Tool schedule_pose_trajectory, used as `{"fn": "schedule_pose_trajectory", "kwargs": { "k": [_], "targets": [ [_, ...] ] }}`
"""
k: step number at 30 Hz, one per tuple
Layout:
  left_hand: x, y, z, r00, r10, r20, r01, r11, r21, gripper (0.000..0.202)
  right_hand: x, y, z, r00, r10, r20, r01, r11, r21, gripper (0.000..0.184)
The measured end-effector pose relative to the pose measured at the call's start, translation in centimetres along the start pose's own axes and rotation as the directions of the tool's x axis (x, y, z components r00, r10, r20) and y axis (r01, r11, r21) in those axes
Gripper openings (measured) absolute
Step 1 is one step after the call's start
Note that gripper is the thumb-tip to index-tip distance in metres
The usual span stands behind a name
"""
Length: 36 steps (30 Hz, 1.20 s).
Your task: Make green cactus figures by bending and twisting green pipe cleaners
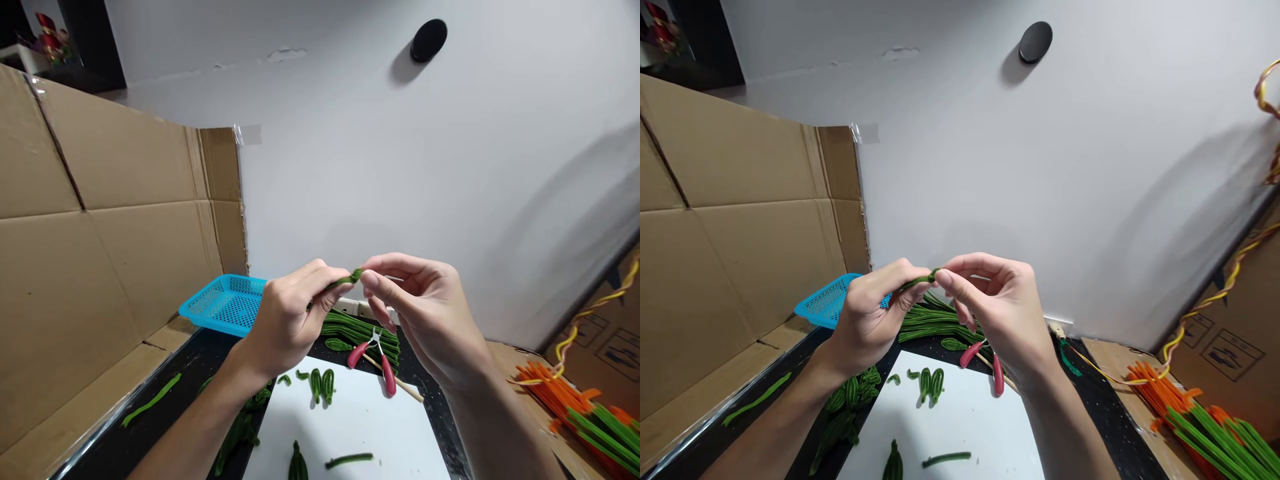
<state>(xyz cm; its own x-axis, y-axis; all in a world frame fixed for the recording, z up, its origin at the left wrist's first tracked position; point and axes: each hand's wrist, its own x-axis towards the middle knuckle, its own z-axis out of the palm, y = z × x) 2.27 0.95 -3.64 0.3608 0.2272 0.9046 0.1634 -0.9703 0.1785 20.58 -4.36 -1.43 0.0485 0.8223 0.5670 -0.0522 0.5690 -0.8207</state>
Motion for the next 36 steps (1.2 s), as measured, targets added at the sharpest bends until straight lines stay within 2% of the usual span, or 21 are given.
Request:
{"fn": "schedule_pose_trajectory", "kwargs": {
  "k": [6, 11, 16, 20, 25, 28, 33, 36],
  "targets": [
    [-0.1, 0.0, 0.0, 0.997, 0.081, 0.01, -0.081, 0.981, 0.178, 0.018, -0.3, -0.8, -0.2, 0.999, -0.039, 0.035, 0.043, 0.994, -0.102, 0.016],
    [-0.1, 0.0, -0.2, 0.996, 0.09, -0.003, -0.089, 0.985, 0.151, 0.023, -0.5, -0.8, -0.3, 0.995, -0.066, 0.073, 0.075, 0.989, -0.124, 0.015],
    [-0.1, 0.1, 0.0, 0.997, 0.083, -0.006, -0.082, 0.99, 0.115, 0.021, -0.7, -1.1, 0.4, 0.993, -0.103, 0.064, 0.113, 0.978, -0.174, 0.013],
    [0.0, 0.6, -0.1, 0.999, -0.018, 0.037, 0.02, 0.997, -0.07, 0.017, -1.0, -0.9, 0.6, 0.99, -0.12, 0.072, 0.13, 0.978, -0.163, 0.014],
    [0.2, 1.4, -0.6, 0.966, -0.198, 0.163, 0.237, 0.933, -0.27, 0.03, -1.2, -0.5, 0.9, 0.991, -0.131, 0.035, 0.134, 0.982, -0.13, 0.015],
    [0.2, 1.3, -0.6, 0.965, -0.21, 0.159, 0.248, 0.93, -0.272, 0.03, -1.0, -0.2, 0.9, 0.994, -0.109, 0.01, 0.109, 0.987, -0.121, 0.016],
    [0.2, 0.7, -0.2, 0.986, -0.149, 0.074, 0.161, 0.966, -0.202, 0.019, -0.3, 0.2, 0.3, 0.998, -0.068, 0.007, 0.069, 0.993, -0.095, 0.013],
    [0.2, 0.8, -0.1, 0.972, -0.227, 0.067, 0.236, 0.944, -0.23, 0.023, -0.1, 0.0, 0.0, 0.995, -0.094, -0.022, 0.089, 0.982, -0.164, 0.015]
  ]
}}
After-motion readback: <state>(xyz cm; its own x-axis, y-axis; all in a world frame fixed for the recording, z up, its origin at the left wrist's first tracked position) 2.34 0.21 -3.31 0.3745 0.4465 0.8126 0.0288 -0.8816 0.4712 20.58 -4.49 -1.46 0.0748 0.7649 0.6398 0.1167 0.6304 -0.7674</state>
